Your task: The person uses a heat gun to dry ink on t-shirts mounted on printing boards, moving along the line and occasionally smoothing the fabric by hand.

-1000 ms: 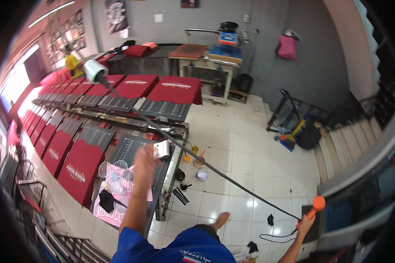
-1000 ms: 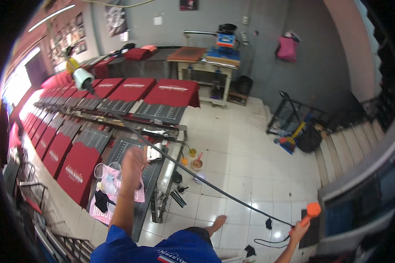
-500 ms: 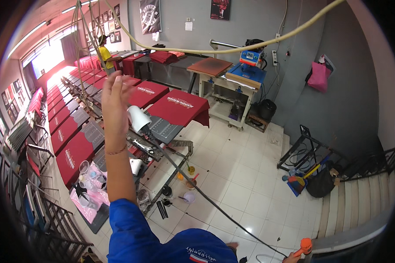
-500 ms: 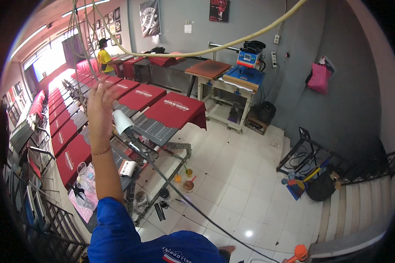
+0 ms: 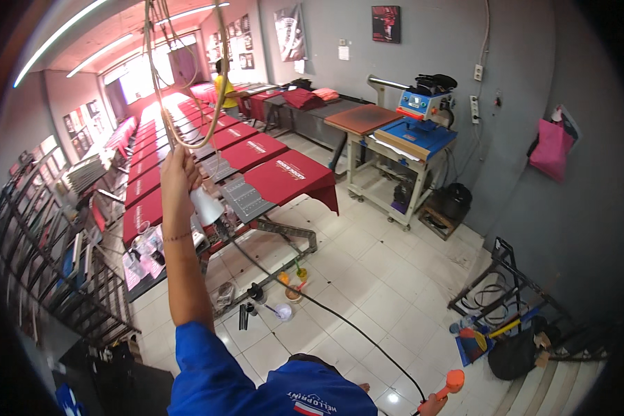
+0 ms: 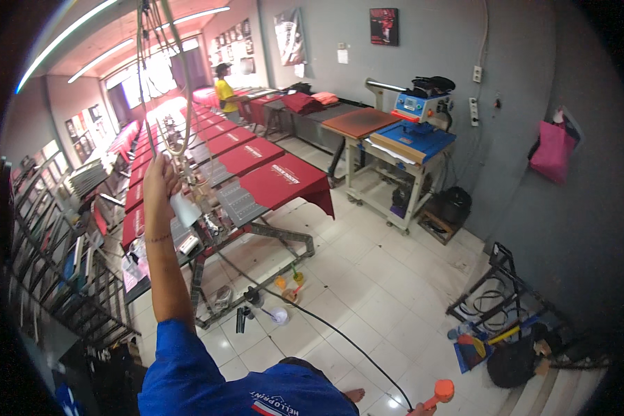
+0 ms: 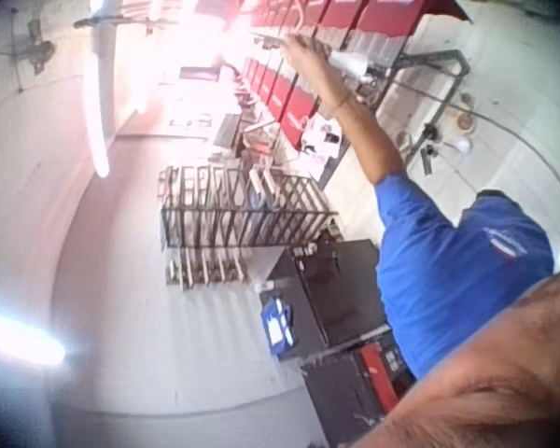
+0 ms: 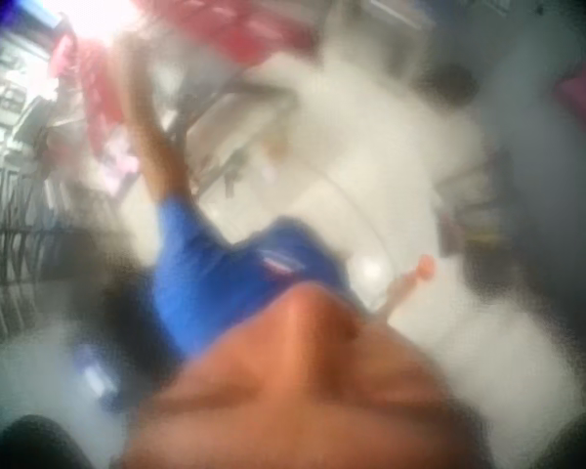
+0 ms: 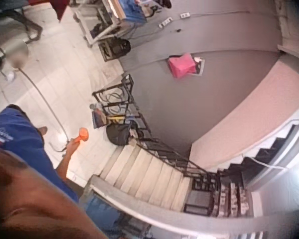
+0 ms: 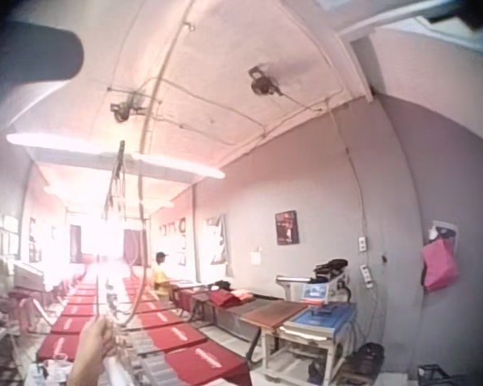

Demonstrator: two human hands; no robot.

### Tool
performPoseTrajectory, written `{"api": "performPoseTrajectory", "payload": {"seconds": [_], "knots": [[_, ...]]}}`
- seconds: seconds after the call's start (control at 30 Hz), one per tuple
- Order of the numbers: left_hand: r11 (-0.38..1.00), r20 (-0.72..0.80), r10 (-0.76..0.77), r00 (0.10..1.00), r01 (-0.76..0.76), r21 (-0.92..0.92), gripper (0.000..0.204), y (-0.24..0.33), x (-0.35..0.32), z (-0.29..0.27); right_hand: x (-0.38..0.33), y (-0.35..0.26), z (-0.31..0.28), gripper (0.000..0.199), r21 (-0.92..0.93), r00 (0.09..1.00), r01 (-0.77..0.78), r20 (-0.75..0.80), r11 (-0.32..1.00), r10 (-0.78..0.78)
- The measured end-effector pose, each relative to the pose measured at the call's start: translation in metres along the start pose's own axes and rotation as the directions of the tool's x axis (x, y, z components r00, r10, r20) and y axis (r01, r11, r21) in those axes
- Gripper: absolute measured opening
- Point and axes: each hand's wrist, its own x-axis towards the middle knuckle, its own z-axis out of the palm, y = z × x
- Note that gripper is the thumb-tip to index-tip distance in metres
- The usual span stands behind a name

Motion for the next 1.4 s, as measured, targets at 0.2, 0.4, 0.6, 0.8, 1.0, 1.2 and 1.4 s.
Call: {"api": "performPoseTrajectory", "payload": {"seconds": [0.2,0.4,0.6,0.8,1.0,1.2,1.4], "knots": [[0.927,-0.07,0.087,0.994,-0.055,0.372,0.023,0.068,-0.148,0.009,0.098,-0.05,0.108,0.059,-0.015,0.919,0.097,0.384,0.995,-0.084],[0.745,-0.291,0.305,0.907,-0.037,0.666,0.019,0.088,-0.265,0.018,0.112,-0.154,0.217,0.058,0.167,0.712,0.174,0.66,0.971,-0.241],[0.534,-0.219,0.735,0.642,-0.348,0.771,0.026,0.103,-0.329,-0.114,0.097,-0.225,0.265,0.053,0.186,0.501,0.072,0.843,0.98,-0.197],[0.67,-0.542,0.598,0.591,0.002,0.742,0.025,-0.027,-0.246,-0.292,0.131,-0.25,0.316,0.047,0.175,0.42,0.054,0.889,0.983,-0.181],[0.759,-0.554,0.234,0.799,0.206,0.618,0.04,-0.31,-0.097,-0.189,0.195,-0.324,0.356,0.049,0.178,0.365,0.022,0.915,0.984,-0.174],[0.985,-0.207,-0.023,0.978,0.058,0.164,0.034,-0.483,0.052,0.124,0.267,-0.361,0.411,0.059,0.126,0.522,-0.046,0.849,0.991,-0.084],[0.994,-0.129,-0.107,0.986,0.102,-0.045,0.037,-0.546,0.159,0.271,0.33,-0.372,0.507,0.06,0.074,0.545,-0.066,0.838,0.995,-0.026]]}}
